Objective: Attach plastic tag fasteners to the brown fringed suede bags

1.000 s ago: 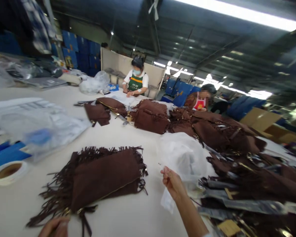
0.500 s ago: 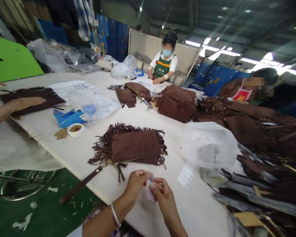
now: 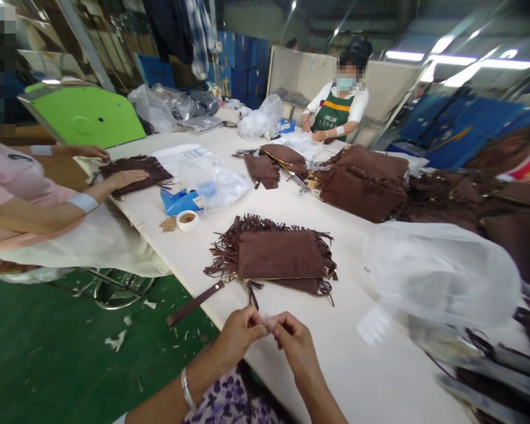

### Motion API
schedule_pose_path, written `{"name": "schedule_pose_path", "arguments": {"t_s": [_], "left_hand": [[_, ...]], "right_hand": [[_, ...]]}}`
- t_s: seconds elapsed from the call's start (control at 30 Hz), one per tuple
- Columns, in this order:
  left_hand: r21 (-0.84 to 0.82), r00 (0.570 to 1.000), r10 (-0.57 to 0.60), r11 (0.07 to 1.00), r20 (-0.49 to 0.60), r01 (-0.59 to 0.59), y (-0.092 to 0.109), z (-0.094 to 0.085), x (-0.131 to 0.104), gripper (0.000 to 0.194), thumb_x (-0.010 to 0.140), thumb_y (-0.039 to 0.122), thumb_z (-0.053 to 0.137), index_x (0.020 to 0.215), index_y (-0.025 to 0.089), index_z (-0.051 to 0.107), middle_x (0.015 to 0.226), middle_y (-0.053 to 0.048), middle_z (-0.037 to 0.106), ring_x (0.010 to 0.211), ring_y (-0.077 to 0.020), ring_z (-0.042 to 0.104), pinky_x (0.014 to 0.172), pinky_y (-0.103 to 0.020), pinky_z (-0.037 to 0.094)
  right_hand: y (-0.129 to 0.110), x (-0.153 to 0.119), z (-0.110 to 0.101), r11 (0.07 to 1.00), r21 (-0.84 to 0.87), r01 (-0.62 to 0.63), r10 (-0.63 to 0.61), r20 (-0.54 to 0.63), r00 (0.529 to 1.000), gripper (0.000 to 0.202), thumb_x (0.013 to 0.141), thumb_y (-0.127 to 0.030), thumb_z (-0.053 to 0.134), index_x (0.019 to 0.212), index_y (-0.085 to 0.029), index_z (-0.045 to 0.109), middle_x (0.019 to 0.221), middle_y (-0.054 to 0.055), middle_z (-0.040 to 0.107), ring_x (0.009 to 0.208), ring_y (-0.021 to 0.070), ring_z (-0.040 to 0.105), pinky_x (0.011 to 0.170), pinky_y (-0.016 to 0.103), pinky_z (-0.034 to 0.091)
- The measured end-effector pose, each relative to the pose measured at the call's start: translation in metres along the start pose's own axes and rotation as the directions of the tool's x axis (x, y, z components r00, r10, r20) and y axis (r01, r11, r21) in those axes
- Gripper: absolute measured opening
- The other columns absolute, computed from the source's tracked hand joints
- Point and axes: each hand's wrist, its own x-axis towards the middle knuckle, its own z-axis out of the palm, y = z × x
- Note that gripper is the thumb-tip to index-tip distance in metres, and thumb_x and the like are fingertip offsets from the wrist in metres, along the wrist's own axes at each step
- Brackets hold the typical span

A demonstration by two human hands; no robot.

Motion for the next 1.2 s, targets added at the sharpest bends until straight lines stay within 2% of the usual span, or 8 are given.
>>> {"name": "schedule_pose_path", "arguments": {"t_s": [0.13,0.3,0.53,0.67,0.8,0.93,1.07,1.2], "left_hand": [[-0.173,0.984,-0.138,0.972,0.111,0.156,-0.012,-0.019,-0.015,0.040,0.062,0.047,0.077,0.064,0.016,0.051,0.059,-0.001,0.058,0.056,-0.0148,0.051,0.057,-0.027,0.036],[-0.094,0.979,-0.189,0.976,0.075,0.196,-0.034,-0.045,-0.031,0.043,0.062,0.052,0.075,0.060,0.017,0.049,0.053,0.000,0.054,0.050,-0.0126,0.045,0.052,-0.025,0.029],[0.094,0.990,-0.124,0.987,-0.075,0.130,-0.038,-0.091,-0.048,0.044,0.069,0.054,0.069,0.064,0.018,0.046,0.057,0.006,0.039,0.055,-0.0104,0.032,0.052,-0.024,0.019],[0.073,0.984,-0.137,0.987,-0.111,0.145,-0.032,-0.103,-0.049,0.037,0.075,0.049,0.064,0.066,0.017,0.049,0.060,0.004,0.045,0.058,-0.0118,0.038,0.054,-0.024,0.024],[0.007,0.982,-0.143,0.989,-0.123,0.145,-0.032,-0.107,-0.043,0.033,0.076,0.045,0.065,0.066,0.016,0.053,0.061,0.003,0.050,0.060,-0.0126,0.043,0.056,-0.024,0.028],[-0.084,0.987,-0.144,0.987,-0.072,0.138,-0.037,-0.117,-0.046,0.033,0.073,0.045,0.068,0.069,0.015,0.057,0.064,0.000,0.058,0.061,-0.0134,0.048,0.057,-0.024,0.031],[-0.135,0.986,-0.168,0.977,-0.016,0.164,-0.039,-0.128,-0.052,0.035,0.074,0.047,0.069,0.071,0.014,0.059,0.067,-0.003,0.065,0.059,-0.0140,0.052,0.056,-0.024,0.032],[-0.131,0.989,-0.146,0.980,0.014,0.146,-0.037,-0.128,-0.050,0.038,0.072,0.050,0.069,0.069,0.013,0.061,0.066,-0.004,0.066,0.061,-0.0161,0.054,0.058,-0.025,0.035]], "right_hand": [[0.010,-0.006,0.018,1.000,-0.003,-0.013,0.013,0.005,1.000,0.031,0.079,-0.046,0.063,0.070,-0.017,0.058,0.056,-0.005,0.047,0.054,0.0108,0.041,0.052,0.023,0.032],[0.004,0.006,0.020,0.968,-0.248,0.047,-0.037,0.044,0.998,0.034,0.086,-0.051,0.052,0.075,-0.020,0.058,0.060,-0.003,0.054,0.056,0.0141,0.049,0.054,0.025,0.035],[-0.026,0.052,0.043,0.553,-0.811,0.193,-0.368,-0.030,0.929,0.029,0.088,-0.047,0.052,0.096,-0.019,0.058,0.093,0.008,0.064,0.079,0.0219,0.059,0.065,0.030,0.036],[-0.022,0.059,0.065,0.440,-0.881,0.171,-0.338,0.014,0.941,0.020,0.087,-0.037,0.055,0.093,-0.019,0.056,0.096,0.011,0.064,0.078,0.0219,0.060,0.063,0.030,0.035],[-0.021,0.060,0.067,0.714,-0.694,0.093,-0.140,-0.011,0.990,0.014,0.085,-0.028,0.052,0.074,-0.020,0.054,0.078,0.007,0.063,0.070,0.0199,0.058,0.062,0.030,0.036],[-0.028,0.063,0.063,0.913,-0.400,-0.079,0.174,0.208,0.963,0.027,0.083,-0.039,0.053,0.065,-0.020,0.049,0.055,0.000,0.058,0.051,0.0147,0.053,0.055,0.028,0.041],[-0.028,0.063,0.069,0.936,-0.008,-0.351,0.327,0.384,0.864,0.024,0.074,-0.034,0.068,0.083,-0.015,0.058,0.071,0.002,0.066,0.050,0.0065,0.049,0.048,0.018,0.037],[-0.025,0.060,0.076,0.841,0.291,-0.456,0.336,0.380,0.862,0.036,0.068,-0.027,0.077,0.099,-0.016,0.060,0.084,0.005,0.068,0.054,0.0047,0.050,0.046,0.014,0.036]]}}
